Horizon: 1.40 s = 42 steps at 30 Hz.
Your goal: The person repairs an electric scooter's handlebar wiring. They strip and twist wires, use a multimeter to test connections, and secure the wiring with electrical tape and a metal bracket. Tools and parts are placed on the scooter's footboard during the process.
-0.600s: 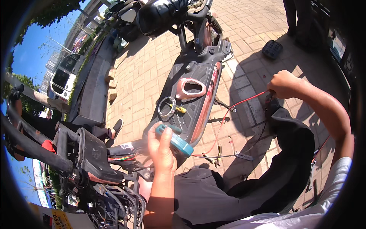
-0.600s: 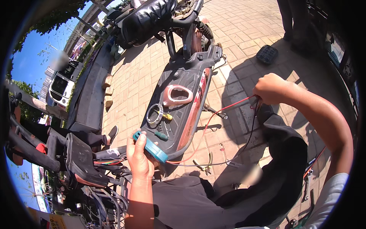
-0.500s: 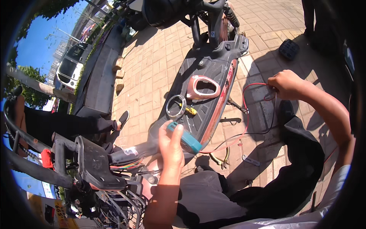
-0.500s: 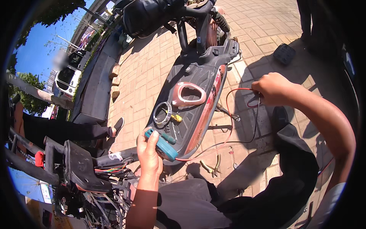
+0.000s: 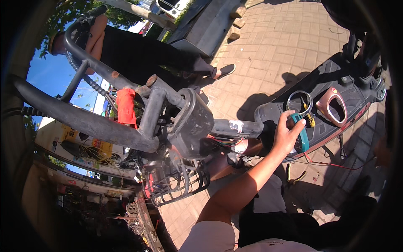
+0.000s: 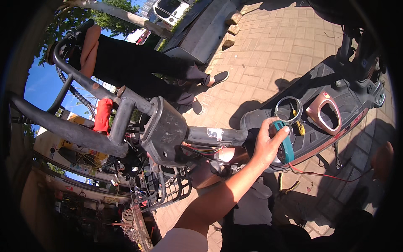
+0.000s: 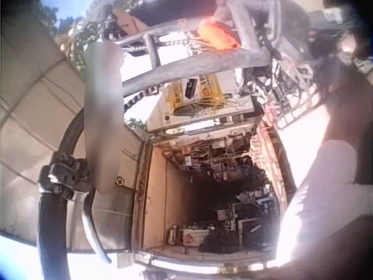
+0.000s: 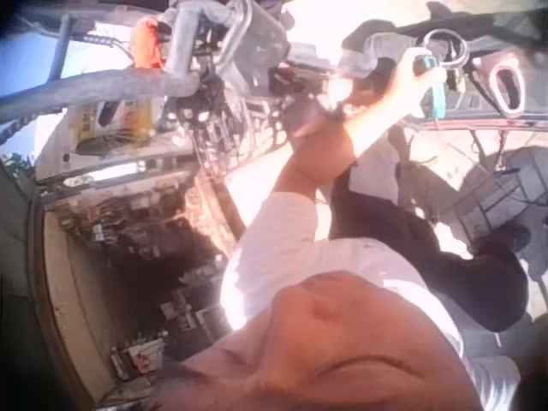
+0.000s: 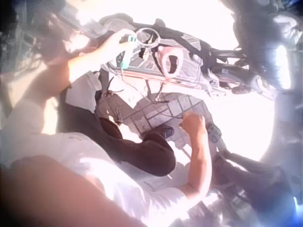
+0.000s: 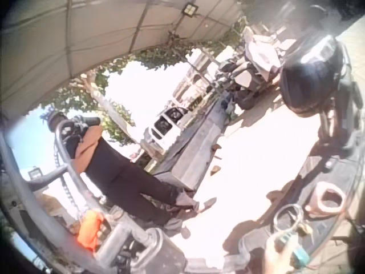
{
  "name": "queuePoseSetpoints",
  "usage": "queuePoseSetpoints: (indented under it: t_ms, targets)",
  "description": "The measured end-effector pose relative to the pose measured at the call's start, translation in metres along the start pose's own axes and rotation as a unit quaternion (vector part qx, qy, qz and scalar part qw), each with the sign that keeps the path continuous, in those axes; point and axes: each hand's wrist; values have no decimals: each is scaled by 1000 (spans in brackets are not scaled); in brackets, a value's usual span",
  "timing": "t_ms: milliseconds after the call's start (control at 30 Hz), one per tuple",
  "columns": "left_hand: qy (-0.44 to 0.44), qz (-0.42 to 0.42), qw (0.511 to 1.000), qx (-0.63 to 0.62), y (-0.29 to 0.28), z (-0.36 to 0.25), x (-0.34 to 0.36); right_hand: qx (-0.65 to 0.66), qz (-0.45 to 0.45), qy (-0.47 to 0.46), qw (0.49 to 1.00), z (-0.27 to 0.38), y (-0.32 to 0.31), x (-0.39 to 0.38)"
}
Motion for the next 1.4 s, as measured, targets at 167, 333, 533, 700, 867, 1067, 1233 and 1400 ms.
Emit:
queuePoseSetpoints:
  t_ms: [167, 333, 533, 700, 867, 1067, 1233, 1400]
  targets:
    - [11, -117, 967, -226, -7, -9, -21, 439, 9, -34, 898, -61, -59, -85]
    - [62, -135, 975, -167, 33, -53, -40, 223, -278, 214, 910, -82, 43, -159]
    - [8, -25, 998, -64, 73, -108, -27, 251, -305, 442, 806, -116, 69, -204]
    - [21, 36, 987, 157, 148, -93, 77, 351, -621, 320, 623, -137, 87, -156]
    - [-75, 55, 895, 436, 195, -33, 183, 547, -626, 121, 542, -152, 79, -120]
    - [-211, 52, 787, 578, 228, -6, 220, 679, -645, 105, 334, -209, 71, -62]
    - [-196, 70, 756, 620, 240, -12, 217, 533, -703, 203, 425, -259, 57, -36]
    - [-201, 114, 735, 637, 209, -35, 215, 582, -647, 194, 453, -307, 16, -32]
Point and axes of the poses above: each hand's wrist, its own x-axis towards the middle knuckle, its own y-axis out of the palm, z = x × y, and after that the axes turned 10 degrees about z, right-handed
